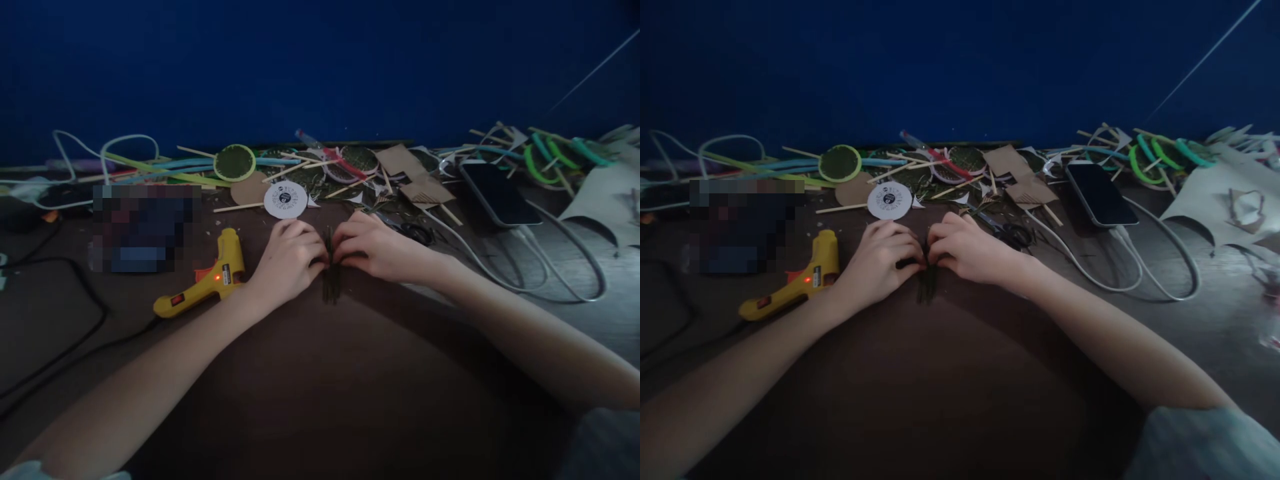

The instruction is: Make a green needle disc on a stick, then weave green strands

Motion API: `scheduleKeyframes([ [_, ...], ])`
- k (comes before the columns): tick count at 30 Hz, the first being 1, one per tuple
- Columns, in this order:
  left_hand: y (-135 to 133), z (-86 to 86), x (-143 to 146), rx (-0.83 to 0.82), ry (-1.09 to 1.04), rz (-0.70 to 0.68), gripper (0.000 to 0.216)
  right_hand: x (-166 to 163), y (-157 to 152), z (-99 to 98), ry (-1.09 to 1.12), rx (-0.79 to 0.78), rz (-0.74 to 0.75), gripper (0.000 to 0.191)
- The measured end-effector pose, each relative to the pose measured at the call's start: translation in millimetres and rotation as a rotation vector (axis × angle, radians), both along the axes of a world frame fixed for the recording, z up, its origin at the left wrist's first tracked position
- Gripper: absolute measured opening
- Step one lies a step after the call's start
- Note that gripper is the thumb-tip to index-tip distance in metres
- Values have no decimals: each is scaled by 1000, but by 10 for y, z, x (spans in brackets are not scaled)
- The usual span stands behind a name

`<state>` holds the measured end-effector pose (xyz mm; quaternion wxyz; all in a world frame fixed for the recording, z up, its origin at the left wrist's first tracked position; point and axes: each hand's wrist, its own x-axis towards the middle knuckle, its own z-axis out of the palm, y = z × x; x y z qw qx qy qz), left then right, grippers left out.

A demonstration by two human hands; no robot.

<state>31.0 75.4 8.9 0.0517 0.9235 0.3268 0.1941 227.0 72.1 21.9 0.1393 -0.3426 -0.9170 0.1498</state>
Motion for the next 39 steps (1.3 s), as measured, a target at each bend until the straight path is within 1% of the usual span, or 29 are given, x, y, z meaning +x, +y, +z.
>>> scheduleKeyframes([
  [4,0,-2,-6,-2,-9,0,6,-13,-17,-18,-8,10,-1,9],
  [11,-2,-18,-3,1,-5,-2,8,-22,-14,-60,3,63,16,11],
  [14,-7,-15,2,-7,10,7,8,-22,-9,-69,16,50,21,13],
  [18,-6,-9,3,-32,18,16,7,-27,-5,-76,32,-2,-16,12],
  [21,7,-7,-7,-75,20,25,5,-14,10,-82,53,-50,-32,9],
  [25,21,13,-23,-202,23,39,5,41,56,-80,124,-120,-16,12],
  [28,18,54,-23,-268,12,89,6,78,87,-61,202,-92,-57,14],
  [31,13,110,-26,-272,-10,152,9,85,92,-41,232,-32,-92,15],
  [34,20,156,-48,-235,-20,182,12,68,73,-44,213,-10,-29,17],
  [39,42,192,-86,-190,5,202,13,51,58,-101,180,22,62,20],
])
